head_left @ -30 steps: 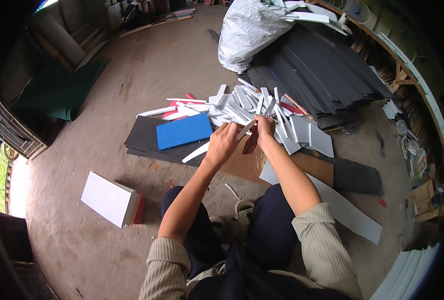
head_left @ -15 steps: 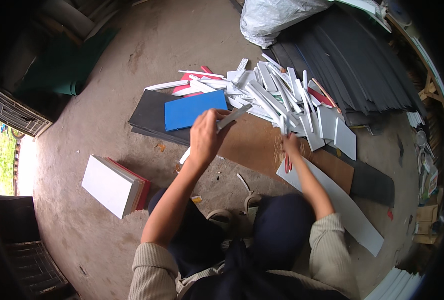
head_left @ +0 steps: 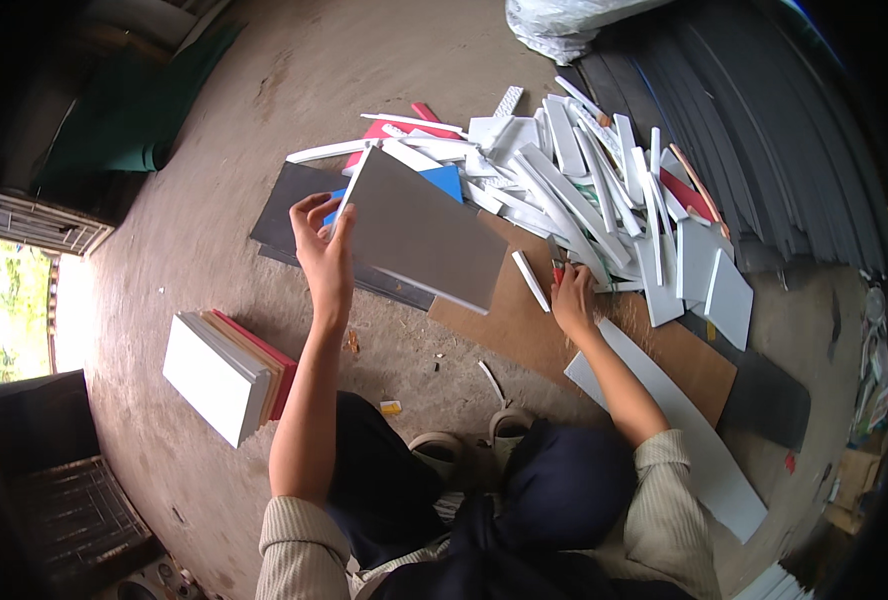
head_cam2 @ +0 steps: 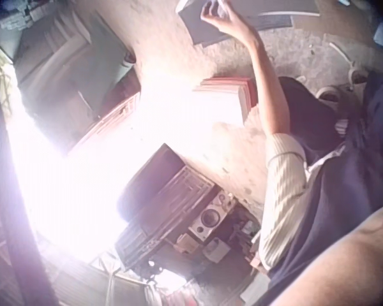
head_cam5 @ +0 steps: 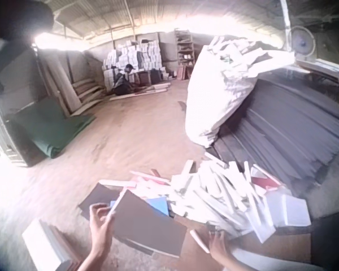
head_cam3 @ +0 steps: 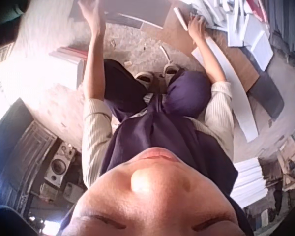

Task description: The person sits on the floor and uses a red utility knife to cut white and blue sheets of material. They repeatedly align a blue sheet as a template, cut along its edge, and stack the cut pieces.

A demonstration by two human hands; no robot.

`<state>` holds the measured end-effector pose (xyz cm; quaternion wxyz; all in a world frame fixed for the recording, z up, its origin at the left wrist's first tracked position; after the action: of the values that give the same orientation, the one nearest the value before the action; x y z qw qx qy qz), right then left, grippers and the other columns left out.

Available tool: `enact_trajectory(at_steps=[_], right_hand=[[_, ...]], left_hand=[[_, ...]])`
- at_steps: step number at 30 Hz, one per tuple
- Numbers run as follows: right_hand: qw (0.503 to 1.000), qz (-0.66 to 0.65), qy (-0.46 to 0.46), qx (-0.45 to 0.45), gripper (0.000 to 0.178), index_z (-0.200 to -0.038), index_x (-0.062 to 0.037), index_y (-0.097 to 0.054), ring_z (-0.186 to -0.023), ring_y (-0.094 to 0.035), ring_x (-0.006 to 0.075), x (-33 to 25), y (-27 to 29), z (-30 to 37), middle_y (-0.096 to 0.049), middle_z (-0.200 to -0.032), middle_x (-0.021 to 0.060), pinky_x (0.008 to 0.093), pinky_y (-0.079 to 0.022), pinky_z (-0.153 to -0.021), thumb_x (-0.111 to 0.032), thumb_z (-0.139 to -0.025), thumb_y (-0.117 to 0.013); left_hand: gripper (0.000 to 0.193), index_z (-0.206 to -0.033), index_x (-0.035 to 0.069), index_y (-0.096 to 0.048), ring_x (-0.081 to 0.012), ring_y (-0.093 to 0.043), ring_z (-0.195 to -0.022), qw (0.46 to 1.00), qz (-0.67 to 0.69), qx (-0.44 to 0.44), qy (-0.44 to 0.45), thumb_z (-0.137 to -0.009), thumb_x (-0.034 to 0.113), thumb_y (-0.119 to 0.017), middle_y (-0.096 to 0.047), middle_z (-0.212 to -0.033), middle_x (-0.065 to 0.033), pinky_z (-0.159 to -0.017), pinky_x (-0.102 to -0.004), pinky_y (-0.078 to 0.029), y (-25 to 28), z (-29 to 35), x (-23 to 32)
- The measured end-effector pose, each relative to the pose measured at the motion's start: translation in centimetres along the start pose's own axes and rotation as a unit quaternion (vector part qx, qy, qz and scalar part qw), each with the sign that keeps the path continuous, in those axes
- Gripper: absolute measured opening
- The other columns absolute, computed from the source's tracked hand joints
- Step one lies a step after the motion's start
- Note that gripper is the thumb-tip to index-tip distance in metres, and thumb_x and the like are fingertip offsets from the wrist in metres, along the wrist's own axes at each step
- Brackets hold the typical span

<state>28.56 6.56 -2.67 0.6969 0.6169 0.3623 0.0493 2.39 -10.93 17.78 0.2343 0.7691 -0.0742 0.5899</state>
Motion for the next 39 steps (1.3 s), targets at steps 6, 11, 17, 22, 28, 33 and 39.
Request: enact_trajectory(at_steps=[6, 11, 17, 22, 28, 33, 39], right_hand=[[0.997, -0.079, 0.017, -0.011, 0.041, -0.112, -0.0004, -0.046, -0.093, -0.052, 0.0299, -0.4, 1.5, -4.1, -0.047, -0.102, 0.0185, 0.037, -0.043, -0.078, -0.03, -0.083, -0.053], [0.752, -0.548, -0.028, -0.365, 0.045, -0.117, -0.0034, -0.041, -0.091, -0.053, 0.0164, -17.8, 8.3, -3.4, -0.049, -0.103, 0.01, 0.0292, -0.046, -0.074, -0.037, -0.087, -0.048], [0.702, -0.58, 0.072, -0.407, 0.046, -0.117, -0.0034, -0.035, -0.096, -0.052, 0.0161, -30.1, 10.0, 2.6, -0.049, -0.106, 0.0089, 0.0308, -0.047, -0.077, -0.03, -0.085, -0.054], [0.629, -0.621, 0.096, -0.458, 0.041, -0.116, -0.0025, -0.03, -0.098, -0.052, 0.0225, -38.6, 12.1, 8.1, -0.046, -0.111, 0.0124, 0.0357, -0.049, -0.075, -0.016, -0.085, -0.054], [0.669, -0.522, 0.148, -0.507, 0.049, -0.123, -0.0038, -0.026, -0.096, -0.052, 0.0228, -42.8, 13.3, 12.1, -0.046, -0.11, 0.0133, 0.0373, -0.048, -0.073, -0.017, -0.085, -0.054], [0.693, -0.475, 0.198, -0.505, 0.049, -0.125, -0.0025, -0.028, -0.097, -0.052, 0.0225, -46.0, 12.5, 14.3, -0.046, -0.108, 0.0146, 0.036, -0.049, -0.074, -0.015, -0.085, -0.054], [0.679, -0.449, 0.241, -0.528, 0.054, -0.127, -0.003, -0.028, -0.092, -0.053, 0.018, -52.2, 5.2, 19.6, -0.049, -0.102, 0.0101, 0.0325, -0.049, -0.075, -0.009, -0.082, -0.057]], left_hand=[[0.04, -0.118, 0.003, -0.038, -0.0182, -0.053, -0.087, 0.959, 0.204, -0.018, 0.194, -0.081, 0.015, -0.049, -0.052, -0.103, -0.0118, -0.074, -0.0272, -0.044, -0.8, -1.0, -0.4], [0.028, -0.103, 0.007, -0.042, -0.018, -0.055, -0.081, 0.861, 0.383, -0.028, 0.332, -0.078, -0.002, -0.048, -0.052, -0.095, -0.0079, -0.071, -0.026, -0.047, 3.1, 1.8, -1.0], [0.04, -0.113, 0.006, -0.037, -0.0168, -0.05, -0.099, 0.869, 0.416, 0.014, 0.268, -0.077, -0.004, -0.049, -0.044, -0.108, -0.0077, -0.083, -0.0288, -0.046, 9.1, 8.1, 3.6], [0.04, -0.117, 0.004, -0.036, -0.0164, -0.048, -0.104, 0.925, 0.337, 0.045, 0.168, -0.084, 0.015, -0.055, -0.045, -0.11, -0.0079, -0.091, -0.031, -0.042, 19.7, 11.6, 5.4], [0.048, -0.123, 0.003, -0.032, -0.0203, -0.049, -0.106, 0.943, 0.289, 0.109, 0.122, -0.085, 0.018, -0.055, -0.044, -0.117, -0.0147, -0.089, -0.033, -0.045, 29.2, 15.0, 6.2], [0.05, -0.125, 0.006, -0.034, -0.0218, -0.052, -0.1, 0.981, 0.138, 0.059, 0.122, -0.081, 0.006, -0.058, -0.043, -0.117, -0.0206, -0.081, -0.0296, -0.051, 34.4, 17.3, 5.2], [0.051, -0.128, 0.006, -0.034, -0.0227, -0.052, -0.101, 0.964, 0.172, 0.19, 0.063, -0.082, 0.006, -0.055, -0.044, -0.113, -0.0183, -0.083, -0.0306, -0.05, 40.7, 22.6, 1.3]])
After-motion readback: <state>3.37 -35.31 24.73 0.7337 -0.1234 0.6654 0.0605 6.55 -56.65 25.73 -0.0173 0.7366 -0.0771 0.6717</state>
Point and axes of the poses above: each hand's wrist, its own z-axis away from the middle knuckle, its own y-axis out of the back of the hand, x = y × z, the point moved 2 cm from there along -z, towards the middle knuckle
